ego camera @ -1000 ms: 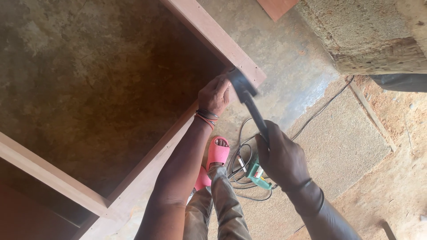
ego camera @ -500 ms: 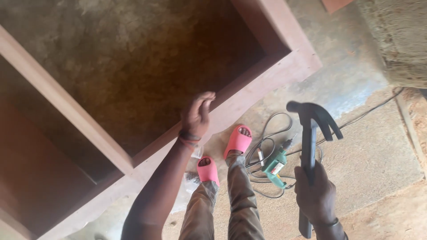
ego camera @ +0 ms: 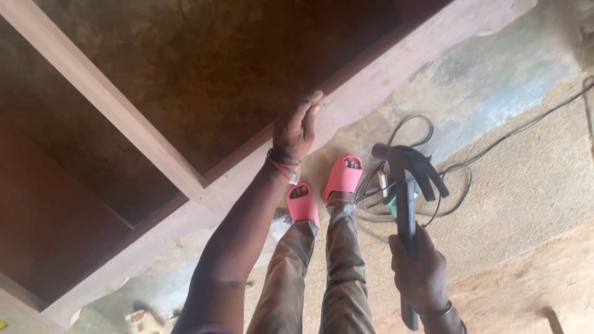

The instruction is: Hammering nails into the wooden frame of a piece of furniture.

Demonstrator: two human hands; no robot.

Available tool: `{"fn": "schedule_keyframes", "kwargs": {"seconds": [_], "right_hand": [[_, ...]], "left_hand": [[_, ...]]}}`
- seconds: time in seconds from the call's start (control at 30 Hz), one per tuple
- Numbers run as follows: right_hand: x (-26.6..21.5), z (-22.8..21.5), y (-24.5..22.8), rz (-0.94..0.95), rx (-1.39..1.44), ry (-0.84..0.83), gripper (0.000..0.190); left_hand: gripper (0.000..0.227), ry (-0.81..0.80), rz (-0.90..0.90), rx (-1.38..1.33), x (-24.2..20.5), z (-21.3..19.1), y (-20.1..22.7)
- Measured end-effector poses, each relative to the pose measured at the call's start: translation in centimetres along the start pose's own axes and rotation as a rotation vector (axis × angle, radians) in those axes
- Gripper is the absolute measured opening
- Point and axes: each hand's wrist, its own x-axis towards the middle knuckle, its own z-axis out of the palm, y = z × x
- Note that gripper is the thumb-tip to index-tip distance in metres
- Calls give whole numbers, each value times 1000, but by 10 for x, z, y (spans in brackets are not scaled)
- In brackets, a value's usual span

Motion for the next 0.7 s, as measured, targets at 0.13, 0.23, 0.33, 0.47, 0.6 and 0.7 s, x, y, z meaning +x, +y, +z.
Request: {"fn": "schedule_keyframes", "kwargs": {"seconds": [0.13,0.23,0.33,0.47,0.6,0.7], "right_hand": [[-10,9,9,-27,-34,-2,23],[-13,9,7,-11,-55,5,26],[-15,10,13,27,-51,0,28],[-16,11,16,61,-47,-5,29],[-14,11,15,57,-45,-3,31],[-12,11,12,7,-62,10,33]], "left_hand": [[12,-15,-2,-18,2,4,-3],[12,-16,30,-12,7,6,-4],[11,-17,70,10,4,8,-9],[12,-26,68,28,3,8,-10],[13,-20,63,27,4,8,-7],[13,-19,64,31,5,8,-6]]}}
